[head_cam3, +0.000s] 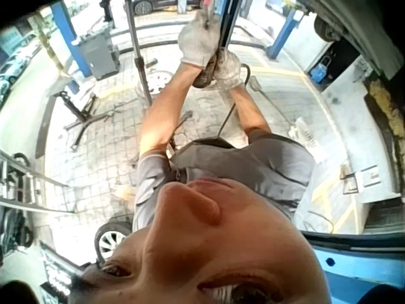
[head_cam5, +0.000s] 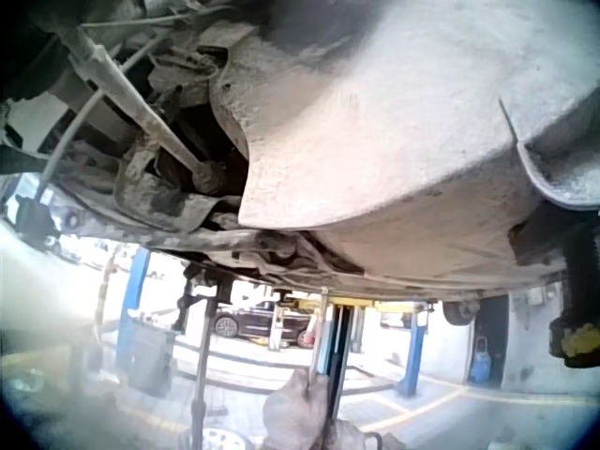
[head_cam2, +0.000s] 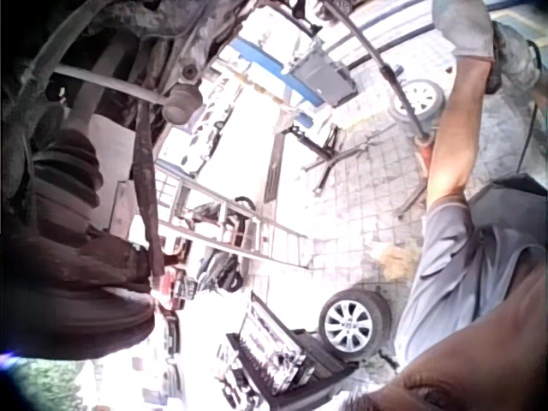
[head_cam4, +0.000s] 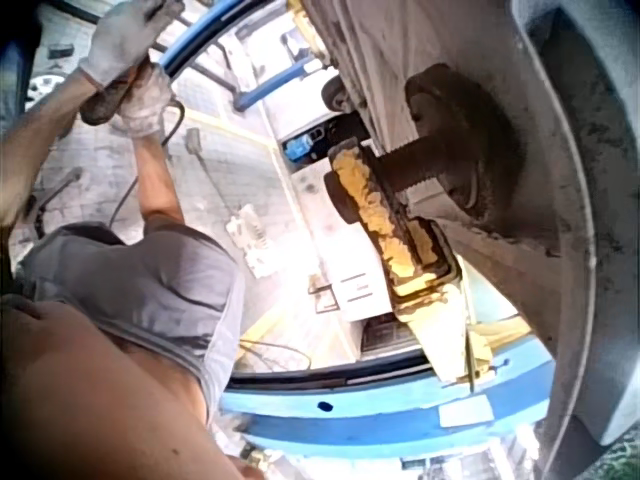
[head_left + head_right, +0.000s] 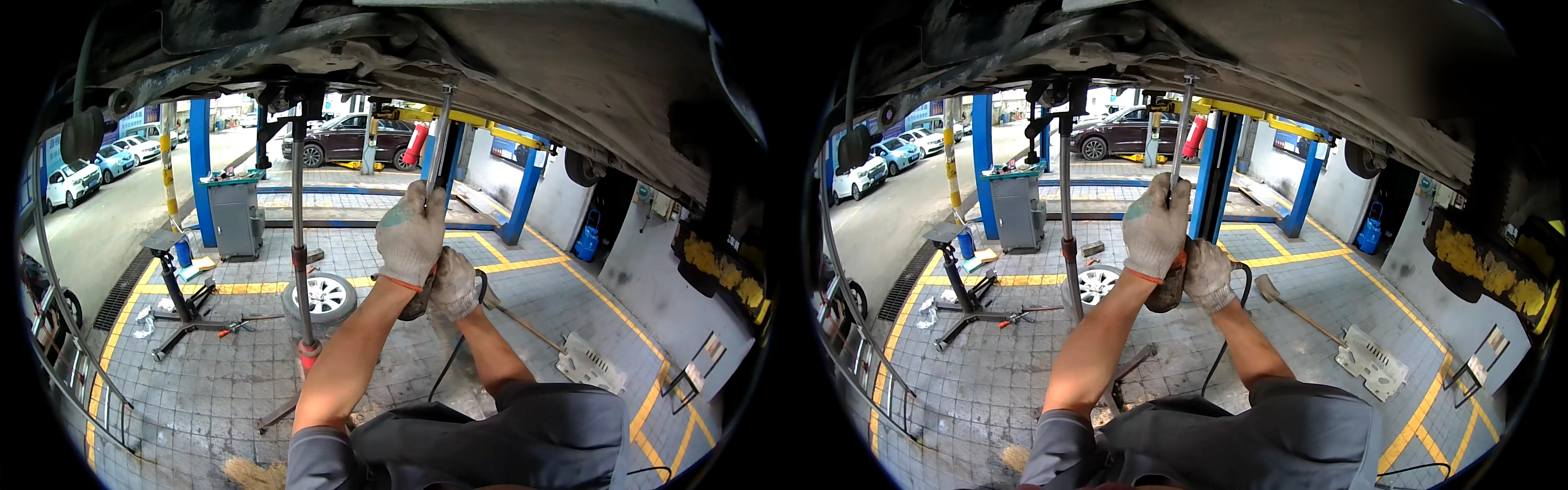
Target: The person works under a lifted vehicle, using a pneumatic impact wrench to remove bolts from the suspension assembly. They then use a wrench to tighten bolts by hand and organize tools in a toolbox.
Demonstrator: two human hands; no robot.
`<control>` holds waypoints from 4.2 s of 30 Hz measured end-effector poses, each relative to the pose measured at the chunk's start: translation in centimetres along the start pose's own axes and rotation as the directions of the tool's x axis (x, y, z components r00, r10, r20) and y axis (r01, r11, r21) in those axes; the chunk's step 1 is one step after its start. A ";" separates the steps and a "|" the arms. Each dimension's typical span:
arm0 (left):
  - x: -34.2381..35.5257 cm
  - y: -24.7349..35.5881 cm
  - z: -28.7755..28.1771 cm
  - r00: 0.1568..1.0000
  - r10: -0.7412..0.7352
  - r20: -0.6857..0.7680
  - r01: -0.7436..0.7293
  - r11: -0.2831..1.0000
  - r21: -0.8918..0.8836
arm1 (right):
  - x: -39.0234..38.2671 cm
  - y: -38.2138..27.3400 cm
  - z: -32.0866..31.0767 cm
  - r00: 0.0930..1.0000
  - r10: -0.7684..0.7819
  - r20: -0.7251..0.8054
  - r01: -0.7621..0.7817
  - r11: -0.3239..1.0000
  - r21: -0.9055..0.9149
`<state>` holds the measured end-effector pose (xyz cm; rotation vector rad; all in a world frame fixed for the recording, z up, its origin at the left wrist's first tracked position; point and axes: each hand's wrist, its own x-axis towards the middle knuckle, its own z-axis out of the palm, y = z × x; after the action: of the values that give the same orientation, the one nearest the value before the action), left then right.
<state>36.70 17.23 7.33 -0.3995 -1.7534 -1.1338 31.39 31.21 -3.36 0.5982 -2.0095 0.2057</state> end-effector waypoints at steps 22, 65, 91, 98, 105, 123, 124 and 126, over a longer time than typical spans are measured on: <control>-1.1 0.4 -1.6 0.952 -0.136 0.275 0.149 0.988 -0.027 | 1.0 -0.5 -2.4 0.994 -0.002 -0.105 0.020 0.985 0.173; 0.4 0.3 -1.9 0.968 -0.092 0.233 0.103 0.994 -0.034 | 1.8 0.4 -2.1 0.999 0.040 0.015 -0.041 0.999 0.024; -11.6 -2.1 -11.7 0.641 -0.182 0.745 0.715 0.493 -0.495 | -11.0 -12.2 -8.8 0.935 0.047 0.352 -0.130 0.967 0.218; -12.7 -6.1 -10.5 0.498 -0.130 0.857 0.862 0.181 -0.473 | -13.5 -13.4 -7.4 0.916 0.096 0.390 -0.237 0.913 0.332; -9.4 -7.0 -5.8 0.414 -0.232 0.880 0.887 -0.115 -0.447 | -12.5 -10.8 -3.5 0.902 0.186 0.390 -0.399 0.707 0.584; -8.4 -14.8 5.3 0.522 -0.625 0.581 0.722 -0.040 -0.691 | -16.5 -6.8 5.5 0.413 -0.188 0.891 -0.728 -0.656 0.199; -8.8 -15.6 6.3 0.529 -0.656 0.538 0.717 0.007 -0.697 | -17.5 -6.0 6.1 0.367 -0.245 0.897 -0.732 -0.672 0.115; -9.0 -17.3 8.1 0.547 -0.665 0.510 0.702 0.032 -0.711 | -18.6 -4.2 8.5 0.306 -0.335 0.891 -0.702 -0.712 -0.026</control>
<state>24.50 17.07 -9.95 -0.0938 -1.1343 -2.8621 34.04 30.36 -24.06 0.2577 -1.6391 3.6384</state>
